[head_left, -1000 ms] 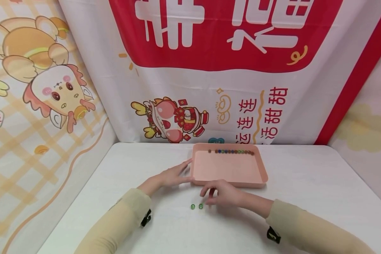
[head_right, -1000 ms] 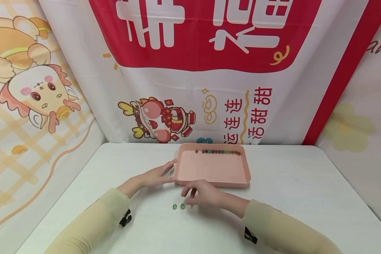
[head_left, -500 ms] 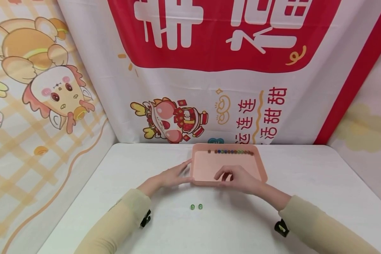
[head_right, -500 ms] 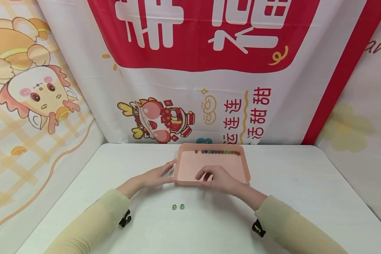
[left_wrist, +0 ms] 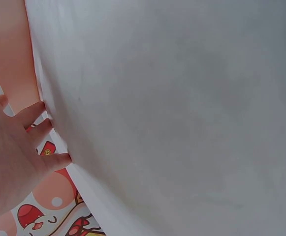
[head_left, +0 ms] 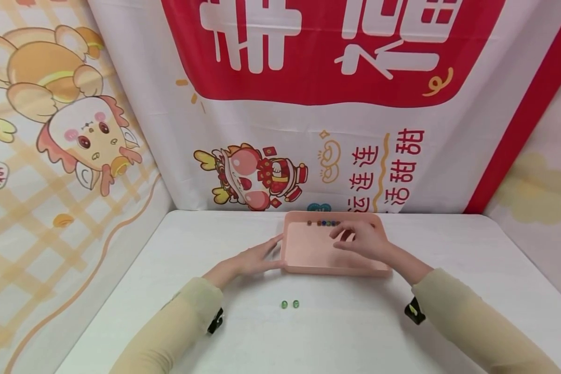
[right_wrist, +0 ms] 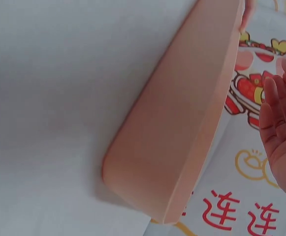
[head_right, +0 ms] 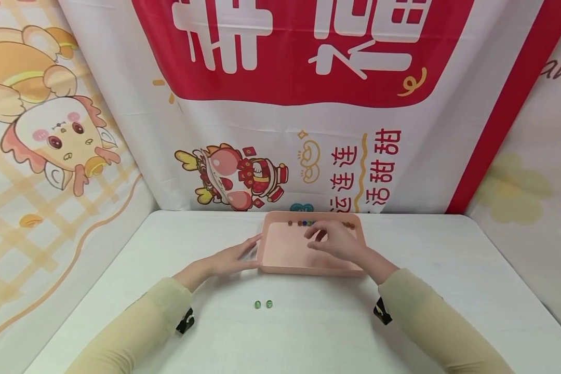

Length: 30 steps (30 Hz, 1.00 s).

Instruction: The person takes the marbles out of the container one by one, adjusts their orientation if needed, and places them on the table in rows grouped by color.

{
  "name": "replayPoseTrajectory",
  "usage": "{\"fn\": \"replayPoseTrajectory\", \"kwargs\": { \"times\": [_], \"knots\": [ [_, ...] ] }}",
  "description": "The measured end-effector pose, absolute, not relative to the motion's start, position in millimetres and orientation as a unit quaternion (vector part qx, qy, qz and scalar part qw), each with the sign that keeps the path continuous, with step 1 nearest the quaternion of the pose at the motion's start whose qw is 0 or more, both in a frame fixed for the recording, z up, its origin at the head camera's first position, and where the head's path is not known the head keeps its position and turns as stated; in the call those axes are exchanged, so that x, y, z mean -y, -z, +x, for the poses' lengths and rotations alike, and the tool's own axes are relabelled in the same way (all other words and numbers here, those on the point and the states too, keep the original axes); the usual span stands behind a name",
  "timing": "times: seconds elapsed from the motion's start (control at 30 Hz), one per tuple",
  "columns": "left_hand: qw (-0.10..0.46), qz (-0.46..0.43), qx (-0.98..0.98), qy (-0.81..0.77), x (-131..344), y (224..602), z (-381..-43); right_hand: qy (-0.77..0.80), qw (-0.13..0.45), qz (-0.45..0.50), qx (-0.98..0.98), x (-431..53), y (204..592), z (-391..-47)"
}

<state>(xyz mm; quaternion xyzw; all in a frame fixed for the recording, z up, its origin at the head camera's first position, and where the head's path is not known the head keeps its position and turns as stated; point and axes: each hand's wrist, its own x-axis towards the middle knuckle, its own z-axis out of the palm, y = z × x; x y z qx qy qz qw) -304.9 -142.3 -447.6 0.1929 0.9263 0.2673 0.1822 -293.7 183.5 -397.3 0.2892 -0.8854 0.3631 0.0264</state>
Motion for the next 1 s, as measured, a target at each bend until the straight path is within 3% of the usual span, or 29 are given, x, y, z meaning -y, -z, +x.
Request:
{"fn": "replayPoseTrajectory", "kwargs": {
  "times": [0.17,0.33,1.0],
  "knots": [
    [0.181,0.195,-0.926,-0.267,143,448,-305,-0.328,0.056,0.266,0.905,-188,395,-308],
    [0.182,0.195,-0.927,-0.265,142,449,-306,-0.324,0.021,0.219,0.92,-187,395,-315],
    [0.184,0.187,-0.928,-0.263,141,446,-304,-0.331,-0.017,0.141,0.933,-190,419,-355]
  ]
}}
